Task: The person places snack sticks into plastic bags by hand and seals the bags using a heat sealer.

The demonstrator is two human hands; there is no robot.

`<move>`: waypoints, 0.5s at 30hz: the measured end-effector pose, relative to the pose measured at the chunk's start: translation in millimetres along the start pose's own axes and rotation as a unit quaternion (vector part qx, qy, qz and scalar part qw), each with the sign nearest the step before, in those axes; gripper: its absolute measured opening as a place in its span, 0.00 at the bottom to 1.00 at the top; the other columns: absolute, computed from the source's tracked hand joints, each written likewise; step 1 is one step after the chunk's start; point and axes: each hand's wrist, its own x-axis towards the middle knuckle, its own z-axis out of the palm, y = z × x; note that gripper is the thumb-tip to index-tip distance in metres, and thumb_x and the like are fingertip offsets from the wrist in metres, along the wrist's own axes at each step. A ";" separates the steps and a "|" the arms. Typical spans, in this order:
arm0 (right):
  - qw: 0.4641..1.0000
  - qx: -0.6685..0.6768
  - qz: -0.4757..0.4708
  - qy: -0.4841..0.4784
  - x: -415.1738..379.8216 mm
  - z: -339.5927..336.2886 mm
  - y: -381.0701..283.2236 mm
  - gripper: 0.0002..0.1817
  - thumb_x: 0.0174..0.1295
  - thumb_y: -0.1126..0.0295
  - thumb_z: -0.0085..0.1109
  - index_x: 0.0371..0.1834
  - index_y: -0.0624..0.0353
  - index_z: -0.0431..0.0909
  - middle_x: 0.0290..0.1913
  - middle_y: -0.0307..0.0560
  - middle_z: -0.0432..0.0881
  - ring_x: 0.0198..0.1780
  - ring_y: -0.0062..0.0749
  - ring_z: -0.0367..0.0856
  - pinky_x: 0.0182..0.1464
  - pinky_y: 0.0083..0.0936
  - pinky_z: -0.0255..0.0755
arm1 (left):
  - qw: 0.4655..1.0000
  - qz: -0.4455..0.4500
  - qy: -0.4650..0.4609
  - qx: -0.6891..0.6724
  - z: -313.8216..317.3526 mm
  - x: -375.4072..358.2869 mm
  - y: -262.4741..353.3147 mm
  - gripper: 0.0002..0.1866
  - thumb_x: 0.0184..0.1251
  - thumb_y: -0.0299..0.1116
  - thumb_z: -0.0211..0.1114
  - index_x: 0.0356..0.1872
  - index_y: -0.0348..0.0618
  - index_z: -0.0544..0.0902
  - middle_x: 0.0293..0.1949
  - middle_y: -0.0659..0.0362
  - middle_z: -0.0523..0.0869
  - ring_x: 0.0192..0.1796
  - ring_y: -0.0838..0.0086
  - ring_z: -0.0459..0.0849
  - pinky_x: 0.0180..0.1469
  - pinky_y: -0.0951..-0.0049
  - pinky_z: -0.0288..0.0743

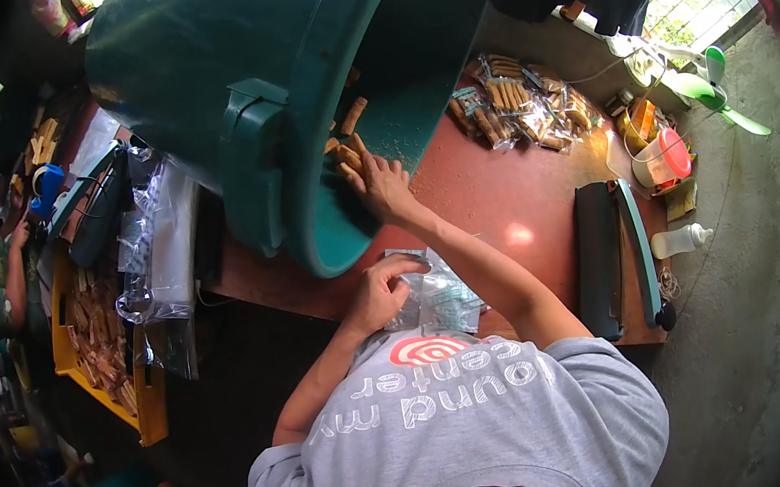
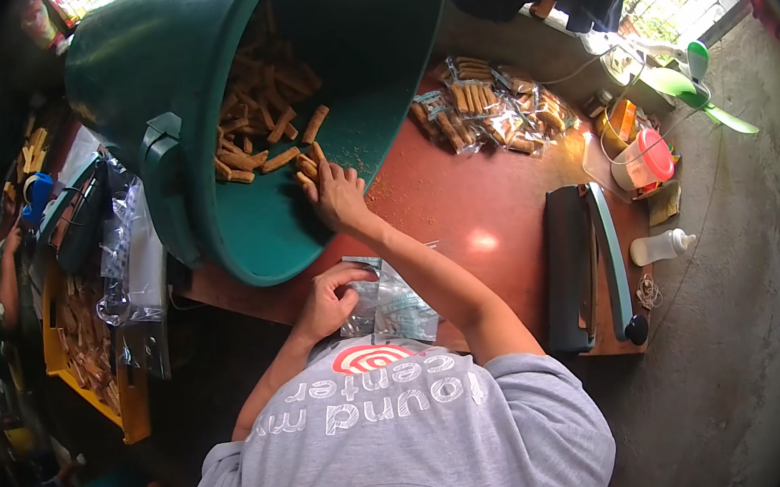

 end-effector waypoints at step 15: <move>0.980 -0.096 -0.148 0.088 0.4 -20.1 55.6 0.34 0.57 0.64 0.57 0.64 0.65 0.56 0.59 0.59 0.63 0.56 0.54 0.65 0.58 0.45 0.60 | 0.999 0.005 -0.013 -0.032 3.3 2.7 -6.0 0.20 0.44 0.13 0.50 0.39 0.35 0.83 0.43 0.52 0.82 0.48 0.68 0.81 0.52 0.75 0.70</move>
